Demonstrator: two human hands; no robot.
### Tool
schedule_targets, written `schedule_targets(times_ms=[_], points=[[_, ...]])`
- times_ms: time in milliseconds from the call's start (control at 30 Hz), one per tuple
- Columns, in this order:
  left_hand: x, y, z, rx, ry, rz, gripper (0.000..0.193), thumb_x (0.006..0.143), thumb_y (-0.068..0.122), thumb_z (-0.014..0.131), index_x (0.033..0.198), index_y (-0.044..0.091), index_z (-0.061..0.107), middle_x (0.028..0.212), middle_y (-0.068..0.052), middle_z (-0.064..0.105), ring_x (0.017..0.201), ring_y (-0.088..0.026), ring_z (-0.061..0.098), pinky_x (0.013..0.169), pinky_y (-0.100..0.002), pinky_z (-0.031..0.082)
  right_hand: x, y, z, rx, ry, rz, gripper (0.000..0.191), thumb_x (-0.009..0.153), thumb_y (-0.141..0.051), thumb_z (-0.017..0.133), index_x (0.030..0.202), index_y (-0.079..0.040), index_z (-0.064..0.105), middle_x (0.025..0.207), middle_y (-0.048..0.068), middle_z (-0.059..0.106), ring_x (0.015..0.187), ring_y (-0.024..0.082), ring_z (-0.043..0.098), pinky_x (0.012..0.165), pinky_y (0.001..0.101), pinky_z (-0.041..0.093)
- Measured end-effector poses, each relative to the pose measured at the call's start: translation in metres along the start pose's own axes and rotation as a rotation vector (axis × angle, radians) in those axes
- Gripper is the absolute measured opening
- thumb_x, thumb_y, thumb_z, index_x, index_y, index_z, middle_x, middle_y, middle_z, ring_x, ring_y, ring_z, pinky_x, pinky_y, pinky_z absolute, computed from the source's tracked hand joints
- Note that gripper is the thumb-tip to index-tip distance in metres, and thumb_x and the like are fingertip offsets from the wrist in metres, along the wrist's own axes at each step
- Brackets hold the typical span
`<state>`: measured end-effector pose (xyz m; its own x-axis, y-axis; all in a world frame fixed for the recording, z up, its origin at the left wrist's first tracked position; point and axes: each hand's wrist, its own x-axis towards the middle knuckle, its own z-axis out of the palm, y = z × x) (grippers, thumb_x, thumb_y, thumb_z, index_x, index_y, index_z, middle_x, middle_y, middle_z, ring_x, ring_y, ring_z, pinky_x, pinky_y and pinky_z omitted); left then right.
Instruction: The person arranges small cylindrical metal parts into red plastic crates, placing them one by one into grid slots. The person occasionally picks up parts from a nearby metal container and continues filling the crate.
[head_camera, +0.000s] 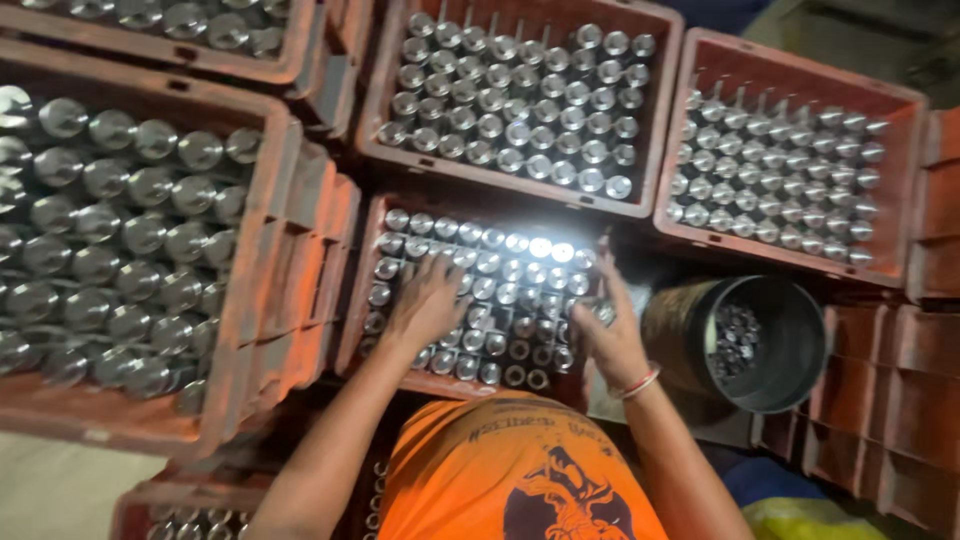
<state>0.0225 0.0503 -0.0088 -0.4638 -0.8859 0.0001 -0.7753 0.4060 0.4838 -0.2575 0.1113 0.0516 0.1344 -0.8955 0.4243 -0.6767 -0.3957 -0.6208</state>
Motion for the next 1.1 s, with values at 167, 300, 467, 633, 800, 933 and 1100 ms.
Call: schedule_targets(times_ms=[167,300,467,633,800,933,1100], points=[[-0.013,0.009,0.027,0.115,0.0,-0.089,0.026,0.09,0.016,0.067,0.11,0.0,0.07,0.123,-0.024,0.056,0.117,-0.04,0.054,0.1,-0.056,0.044,0.052,0.045,-0.058,0.889,0.742,0.816,0.063,0.098,-0.019,0.071,0.147,0.0,0.035,0.077,0.006,0.055,0.058,0.017,0.055,0.049,0.0329,0.045],[0.002,0.005,0.035,0.116,0.117,-0.154,0.017,0.084,0.012,0.067,0.096,0.002,0.073,0.122,-0.024,0.055,0.116,-0.041,0.052,0.097,-0.057,0.043,0.059,0.054,-0.088,0.81,0.598,0.756,0.068,0.093,-0.012,0.072,0.148,-0.02,0.033,0.076,0.005,0.055,0.05,0.014,0.05,0.042,0.0299,0.041],[-0.008,-0.013,0.039,0.075,0.165,-0.046,0.018,0.085,0.013,0.067,0.099,0.003,0.07,0.129,-0.023,0.056,0.119,-0.04,0.053,0.097,-0.056,0.044,-0.016,0.017,-0.042,0.402,-0.207,0.988,0.053,0.086,-0.024,0.074,0.132,-0.008,0.053,0.094,0.007,0.066,0.065,0.017,0.06,0.053,0.0306,0.049],[-0.022,-0.026,0.057,-0.518,0.38,-0.203,0.025,0.107,0.029,0.057,0.115,0.005,0.061,0.122,-0.016,0.066,0.112,-0.032,0.065,0.094,-0.047,0.056,-0.054,0.008,0.006,-0.114,-0.413,0.475,0.061,0.089,-0.033,0.078,0.131,0.0,0.049,0.091,0.025,0.068,0.082,0.046,0.066,0.069,0.0495,0.051],[-0.007,-0.018,0.041,-1.564,0.212,-0.723,0.057,0.105,0.053,0.039,0.128,0.002,0.049,0.097,-0.012,0.069,0.09,-0.021,0.072,0.079,-0.035,0.062,-0.059,0.005,0.037,-0.161,-0.443,0.273,0.038,0.095,-0.028,0.072,0.115,-0.002,0.051,0.095,0.024,0.064,0.084,0.048,0.066,0.069,0.0519,0.053],[0.001,0.005,0.017,-0.371,-0.271,-0.663,0.057,0.108,0.048,0.041,0.145,0.005,0.036,0.084,-0.019,0.071,0.074,-0.035,0.073,0.066,-0.046,0.058,-0.049,0.002,0.057,-0.27,-0.574,0.157,0.041,0.086,-0.007,0.057,0.127,-0.006,0.059,0.116,0.027,0.06,0.077,0.047,0.068,0.065,0.0516,0.056],[0.0,0.025,0.012,0.0,-0.081,-0.228,0.026,0.1,0.018,0.051,0.118,-0.001,0.051,0.11,-0.028,0.063,0.081,-0.042,0.069,0.068,-0.05,0.058,-0.043,-0.002,0.074,-0.279,-0.678,0.097,0.044,0.088,-0.005,0.057,0.132,0.001,0.056,0.114,0.028,0.058,0.076,0.043,0.068,0.066,0.0498,0.057]])
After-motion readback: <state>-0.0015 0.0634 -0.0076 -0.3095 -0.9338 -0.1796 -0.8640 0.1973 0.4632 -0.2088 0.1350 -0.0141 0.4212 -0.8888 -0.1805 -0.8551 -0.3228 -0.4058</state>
